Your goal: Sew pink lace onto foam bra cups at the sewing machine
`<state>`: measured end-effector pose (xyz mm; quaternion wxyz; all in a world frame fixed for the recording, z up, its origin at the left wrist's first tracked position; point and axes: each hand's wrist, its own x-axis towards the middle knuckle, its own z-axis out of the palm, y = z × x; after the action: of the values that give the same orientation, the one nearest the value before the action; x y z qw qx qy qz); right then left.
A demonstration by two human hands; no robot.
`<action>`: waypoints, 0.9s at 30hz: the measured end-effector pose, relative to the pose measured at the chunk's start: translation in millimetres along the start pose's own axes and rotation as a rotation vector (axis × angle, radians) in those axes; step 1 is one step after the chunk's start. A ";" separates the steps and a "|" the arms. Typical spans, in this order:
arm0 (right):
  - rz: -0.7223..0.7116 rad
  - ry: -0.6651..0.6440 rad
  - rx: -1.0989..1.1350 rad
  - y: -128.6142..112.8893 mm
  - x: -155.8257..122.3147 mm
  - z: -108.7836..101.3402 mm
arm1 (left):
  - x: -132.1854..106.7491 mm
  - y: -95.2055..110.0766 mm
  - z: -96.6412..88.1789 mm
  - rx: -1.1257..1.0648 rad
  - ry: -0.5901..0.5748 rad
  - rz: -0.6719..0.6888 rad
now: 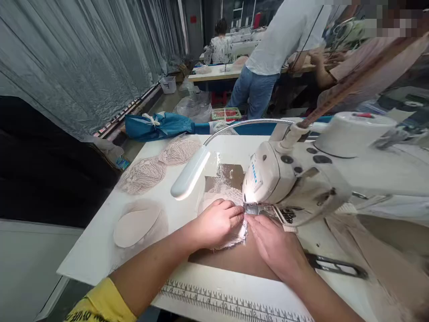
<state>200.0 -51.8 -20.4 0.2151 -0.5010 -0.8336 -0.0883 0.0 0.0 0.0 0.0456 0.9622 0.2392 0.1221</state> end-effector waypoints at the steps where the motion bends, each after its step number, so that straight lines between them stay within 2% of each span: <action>1: -0.002 0.002 0.008 0.3 0.6 0.3 | -0.1 -0.3 -0.6 -0.002 0.001 -0.002; 7: 0.006 -0.028 0.063 2.1 2.1 -0.2 | -0.3 -2.7 2.7 0.003 0.045 -0.002; 12: -0.003 -0.005 0.068 4.3 0.0 -0.2 | 0.4 -6.4 7.2 0.006 0.088 -0.001; 20: -0.008 -0.049 0.138 8.3 3.1 2.6 | 2.8 -11.3 5.7 -0.018 0.086 -0.035; 27: 0.012 -0.062 0.076 6.7 2.7 3.3 | 3.0 -13.5 8.5 0.015 0.097 -0.096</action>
<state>203.8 -45.2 -22.6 0.2086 -0.5000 -0.8396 -0.0399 -1.3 13.1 -9.5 0.0326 0.9428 0.2880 0.1646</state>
